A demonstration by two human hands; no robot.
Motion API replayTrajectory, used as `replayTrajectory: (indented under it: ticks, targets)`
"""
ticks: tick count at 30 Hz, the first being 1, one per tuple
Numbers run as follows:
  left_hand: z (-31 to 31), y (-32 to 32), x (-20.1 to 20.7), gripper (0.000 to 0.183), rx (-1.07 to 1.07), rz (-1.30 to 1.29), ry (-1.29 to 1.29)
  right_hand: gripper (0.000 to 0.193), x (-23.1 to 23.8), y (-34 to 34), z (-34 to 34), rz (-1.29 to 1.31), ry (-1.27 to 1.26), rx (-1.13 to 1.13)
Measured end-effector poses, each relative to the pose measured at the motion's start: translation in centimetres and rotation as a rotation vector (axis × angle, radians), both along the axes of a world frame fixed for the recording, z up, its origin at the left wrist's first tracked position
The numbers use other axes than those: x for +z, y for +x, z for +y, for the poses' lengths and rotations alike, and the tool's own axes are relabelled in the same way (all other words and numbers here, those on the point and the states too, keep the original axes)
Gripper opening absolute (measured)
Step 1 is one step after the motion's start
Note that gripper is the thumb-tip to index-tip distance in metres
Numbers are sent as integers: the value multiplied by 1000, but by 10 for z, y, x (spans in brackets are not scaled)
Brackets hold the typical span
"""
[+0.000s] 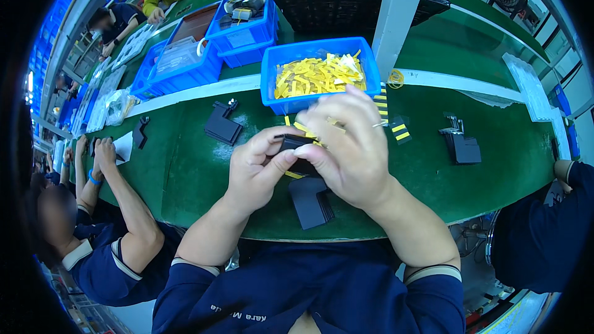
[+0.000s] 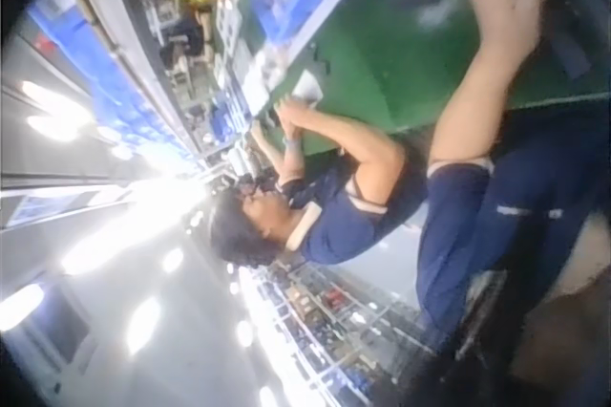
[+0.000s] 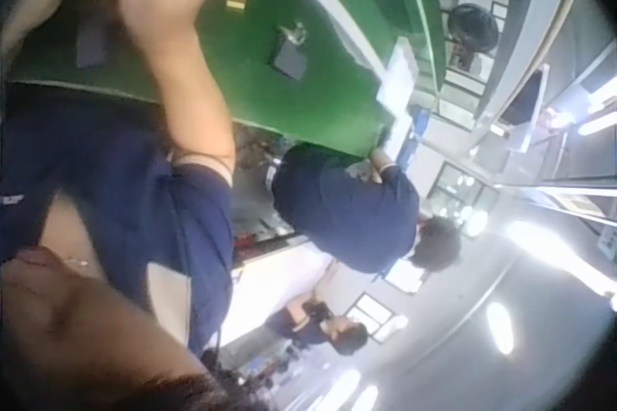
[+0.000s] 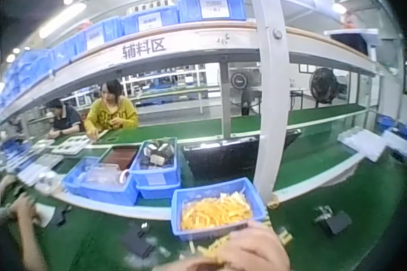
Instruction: The person repeatedly picks small yellow plastic strips from a blue bin and places them onto black rectangular components on a green workbench. They handle the components one at a time, aligning the strips before setting the assembled units aside.
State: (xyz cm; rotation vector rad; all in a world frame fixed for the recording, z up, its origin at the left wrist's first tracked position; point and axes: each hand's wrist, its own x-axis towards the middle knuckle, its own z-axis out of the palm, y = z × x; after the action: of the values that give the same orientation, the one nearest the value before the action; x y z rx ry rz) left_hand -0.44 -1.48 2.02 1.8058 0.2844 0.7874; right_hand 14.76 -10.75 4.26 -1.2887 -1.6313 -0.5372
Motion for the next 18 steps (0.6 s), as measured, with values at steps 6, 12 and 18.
replayTrajectory:
  ticks: [6, 12, 18]
  targets:
    - [6, 2, -11, 24, 13, -81, -236, 23, -5, 6, 4, 69, 17, -80]
    - [4, 3, -13, 26, 54, -68, -153, 20, -2, 6, 4, 39, 22, -119]
    - [4, 3, -14, 23, 45, -79, -220, 16, -6, 6, 5, 139, -60, -62]
